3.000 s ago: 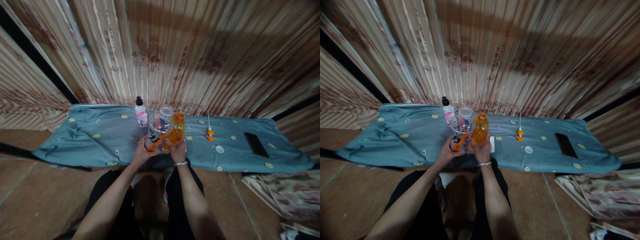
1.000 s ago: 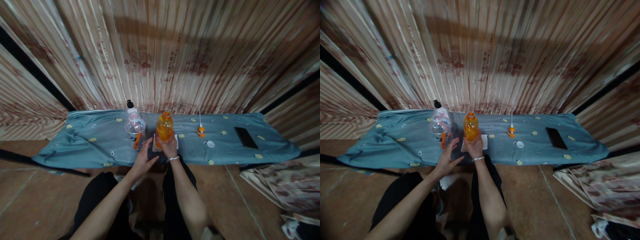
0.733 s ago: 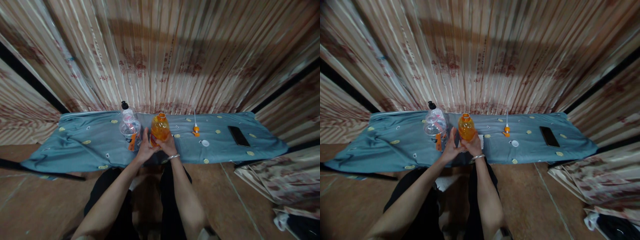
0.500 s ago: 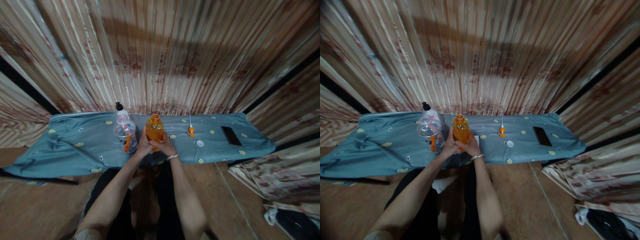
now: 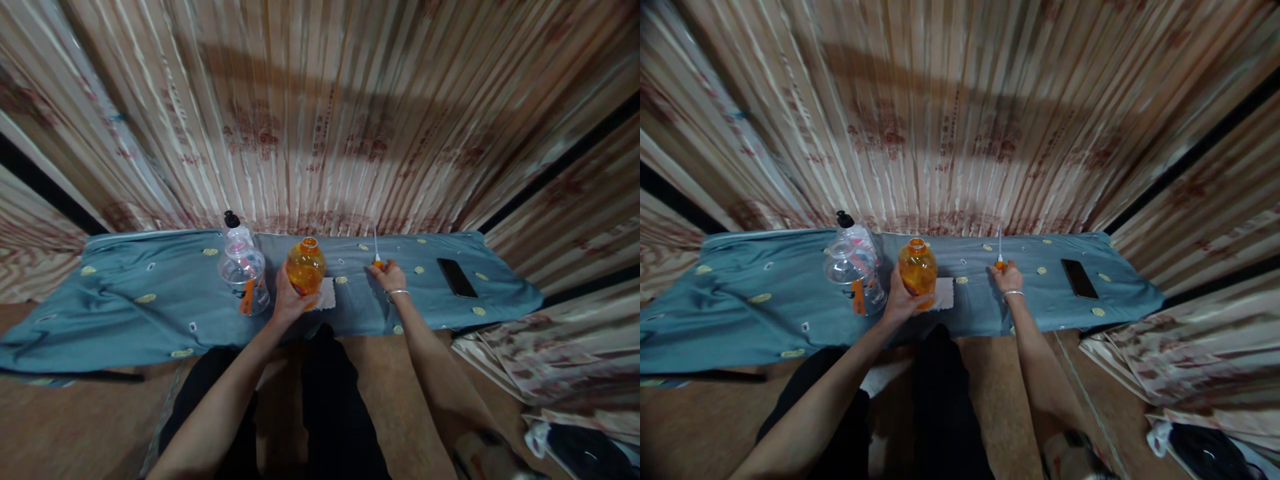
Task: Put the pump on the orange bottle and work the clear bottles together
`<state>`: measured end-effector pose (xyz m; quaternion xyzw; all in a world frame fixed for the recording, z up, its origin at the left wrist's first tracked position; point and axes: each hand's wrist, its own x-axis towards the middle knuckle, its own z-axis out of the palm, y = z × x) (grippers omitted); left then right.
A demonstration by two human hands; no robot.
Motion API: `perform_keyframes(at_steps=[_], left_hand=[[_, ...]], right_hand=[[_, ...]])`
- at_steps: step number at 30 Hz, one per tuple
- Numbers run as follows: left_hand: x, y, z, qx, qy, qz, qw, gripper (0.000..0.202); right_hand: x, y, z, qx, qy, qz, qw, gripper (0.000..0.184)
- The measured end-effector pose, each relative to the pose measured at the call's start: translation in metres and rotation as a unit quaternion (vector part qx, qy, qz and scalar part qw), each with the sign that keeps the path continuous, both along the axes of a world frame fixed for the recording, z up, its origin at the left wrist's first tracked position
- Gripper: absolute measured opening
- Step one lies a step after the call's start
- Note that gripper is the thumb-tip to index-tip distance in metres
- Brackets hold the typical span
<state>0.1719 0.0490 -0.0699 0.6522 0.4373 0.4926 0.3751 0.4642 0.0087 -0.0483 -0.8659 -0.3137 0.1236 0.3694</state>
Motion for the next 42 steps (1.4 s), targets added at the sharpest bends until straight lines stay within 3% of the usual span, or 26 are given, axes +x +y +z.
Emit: perform_keyframes(at_steps=[7,11,14,18,21,23,28,36,39,42], left_hand=[[-0.004,-0.004,-0.005,-0.014,-0.009,-0.021,1.0,0.114],[-0.005,-0.004,-0.007,-0.018,-0.032,-0.046,0.998,0.106],[-0.005,-0.003,-0.008,-0.026,-0.049,-0.057,0.997,0.105],[-0.006,-0.002,-0.008,-0.029,-0.069,-0.063,0.995,0.104],[-0.006,-0.002,-0.008,-0.024,-0.086,-0.072,0.993,0.102],[-0.006,-0.002,-0.009,-0.02,-0.096,-0.078,0.992,0.102],[-0.003,0.0,-0.013,-0.01,-0.116,-0.081,0.99,0.103],[0.0,0.002,-0.018,-0.004,-0.129,-0.079,0.989,0.1],[0.0,0.002,-0.016,-0.003,-0.126,-0.083,0.989,0.099],[0.0,0.002,-0.014,0.0,-0.122,-0.09,0.988,0.099]], right_hand=[[0.017,0.022,-0.011,-0.078,-0.008,-0.03,0.996,0.024],[0.021,0.025,-0.006,-0.063,0.019,-0.031,0.997,0.019],[0.015,0.017,0.003,-0.014,0.064,-0.002,0.998,0.029],[-0.006,-0.016,0.019,0.068,0.131,0.075,0.986,0.051],[-0.02,-0.057,0.038,0.16,0.224,0.177,0.945,0.062],[-0.026,-0.086,0.054,0.168,0.225,0.214,0.935,0.061],[-0.023,-0.139,0.096,0.136,0.103,0.267,0.948,0.053],[-0.009,-0.171,0.149,0.003,-0.164,0.311,0.936,0.043],[-0.009,-0.172,0.178,-0.007,-0.261,0.334,0.906,0.038],[-0.011,-0.165,0.215,0.014,-0.4,0.372,0.838,0.039]])
